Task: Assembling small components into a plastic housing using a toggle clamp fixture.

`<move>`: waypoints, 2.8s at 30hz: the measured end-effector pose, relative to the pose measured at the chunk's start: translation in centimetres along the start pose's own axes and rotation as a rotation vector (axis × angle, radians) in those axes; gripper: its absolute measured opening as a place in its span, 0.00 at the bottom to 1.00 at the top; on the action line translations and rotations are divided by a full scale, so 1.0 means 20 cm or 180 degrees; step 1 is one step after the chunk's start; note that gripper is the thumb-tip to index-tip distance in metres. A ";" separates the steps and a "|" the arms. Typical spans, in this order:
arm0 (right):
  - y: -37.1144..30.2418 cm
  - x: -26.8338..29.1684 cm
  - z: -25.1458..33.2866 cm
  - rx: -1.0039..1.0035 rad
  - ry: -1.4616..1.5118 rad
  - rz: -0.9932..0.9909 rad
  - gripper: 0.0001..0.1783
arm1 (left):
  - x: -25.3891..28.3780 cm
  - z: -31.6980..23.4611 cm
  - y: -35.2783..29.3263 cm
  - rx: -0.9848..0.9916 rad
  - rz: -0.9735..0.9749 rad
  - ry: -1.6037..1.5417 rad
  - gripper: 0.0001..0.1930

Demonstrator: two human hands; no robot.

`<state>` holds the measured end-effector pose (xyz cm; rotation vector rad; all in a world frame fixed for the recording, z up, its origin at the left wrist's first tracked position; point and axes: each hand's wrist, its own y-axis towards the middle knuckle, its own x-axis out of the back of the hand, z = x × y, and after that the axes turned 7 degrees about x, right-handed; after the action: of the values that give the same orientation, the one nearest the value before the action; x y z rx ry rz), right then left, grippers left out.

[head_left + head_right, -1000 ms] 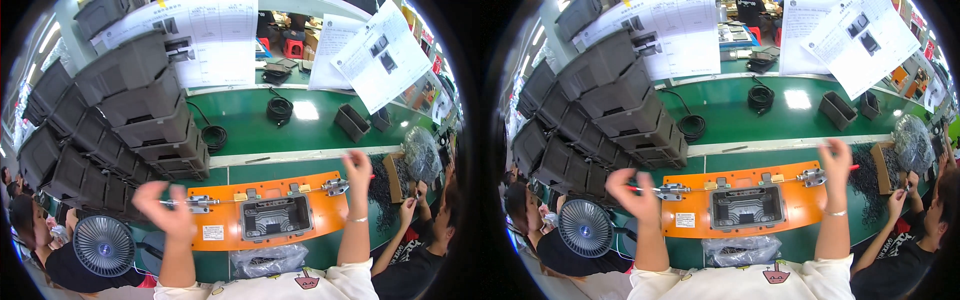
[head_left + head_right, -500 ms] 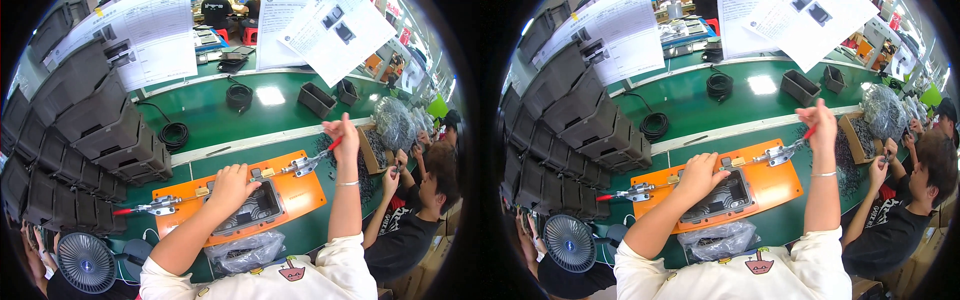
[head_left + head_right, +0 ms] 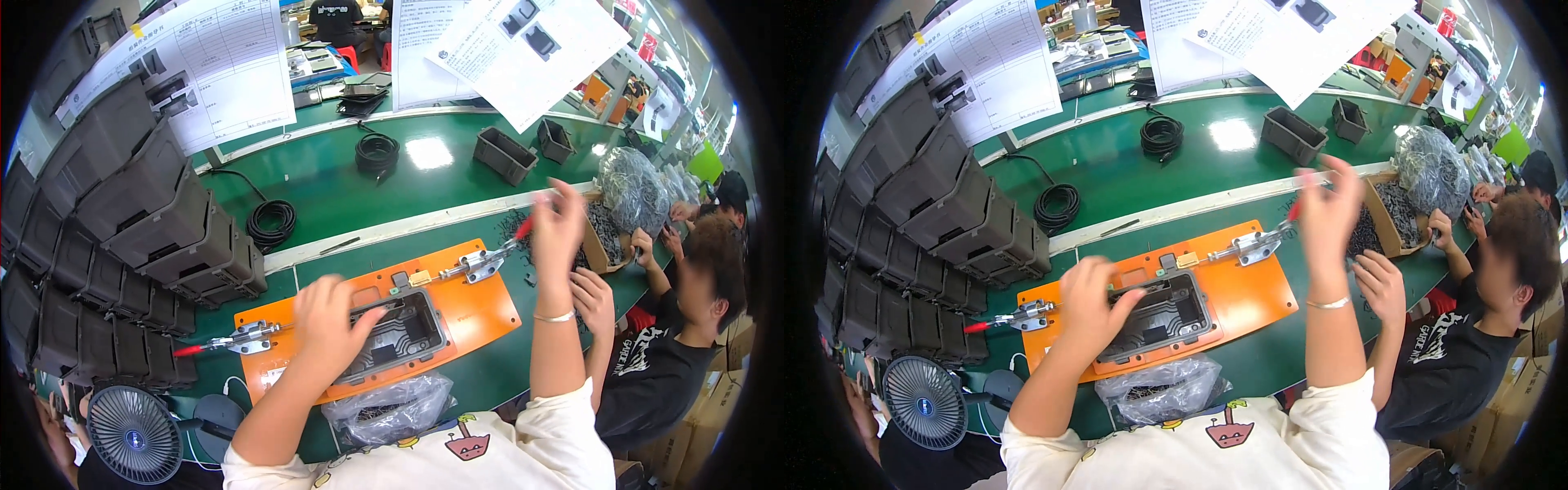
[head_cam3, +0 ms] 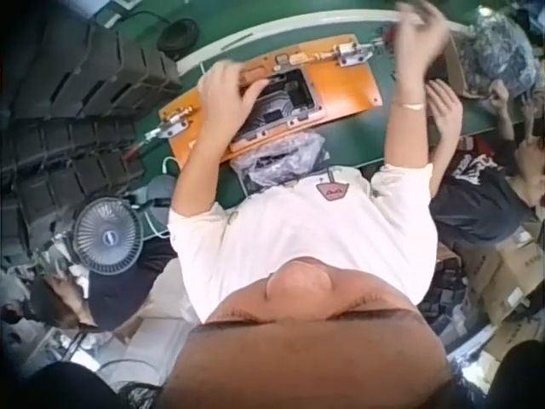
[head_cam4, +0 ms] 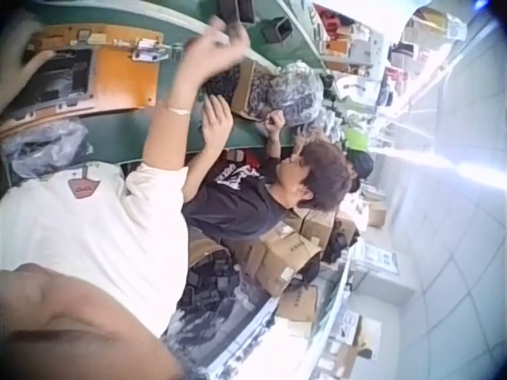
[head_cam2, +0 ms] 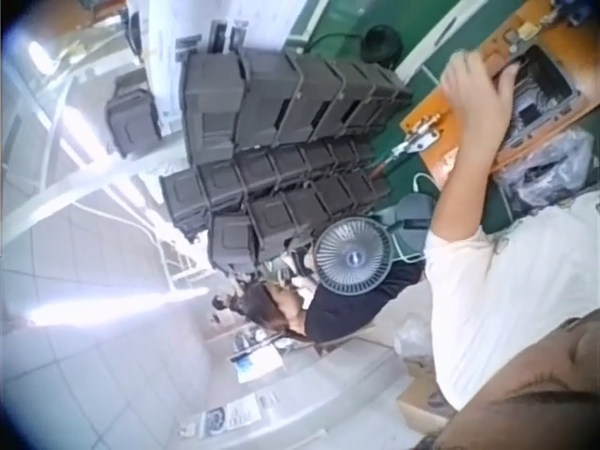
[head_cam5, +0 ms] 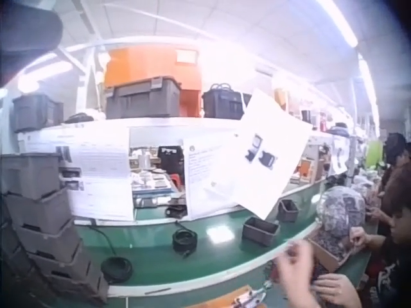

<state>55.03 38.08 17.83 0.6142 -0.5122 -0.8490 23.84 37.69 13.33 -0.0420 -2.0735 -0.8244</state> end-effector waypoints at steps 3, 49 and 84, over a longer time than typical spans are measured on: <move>-0.10 0.18 -0.17 0.0065 -0.0057 -0.0110 0.13 | 0.21 0.00 -0.12 0.1166 0.0819 -0.0018 0.26; 0.34 -0.54 -0.49 -0.1599 0.0275 0.2180 0.07 | 1.36 -0.33 -0.28 0.0283 -0.1804 0.2036 0.14; -0.25 -0.03 0.46 0.2428 0.2099 0.4172 0.47 | 0.44 0.03 -0.10 -0.1250 0.1347 -0.2789 0.18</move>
<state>46.20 33.31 20.98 0.9891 -0.4857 0.8292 17.37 34.09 18.67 -1.1990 -2.4916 -1.0312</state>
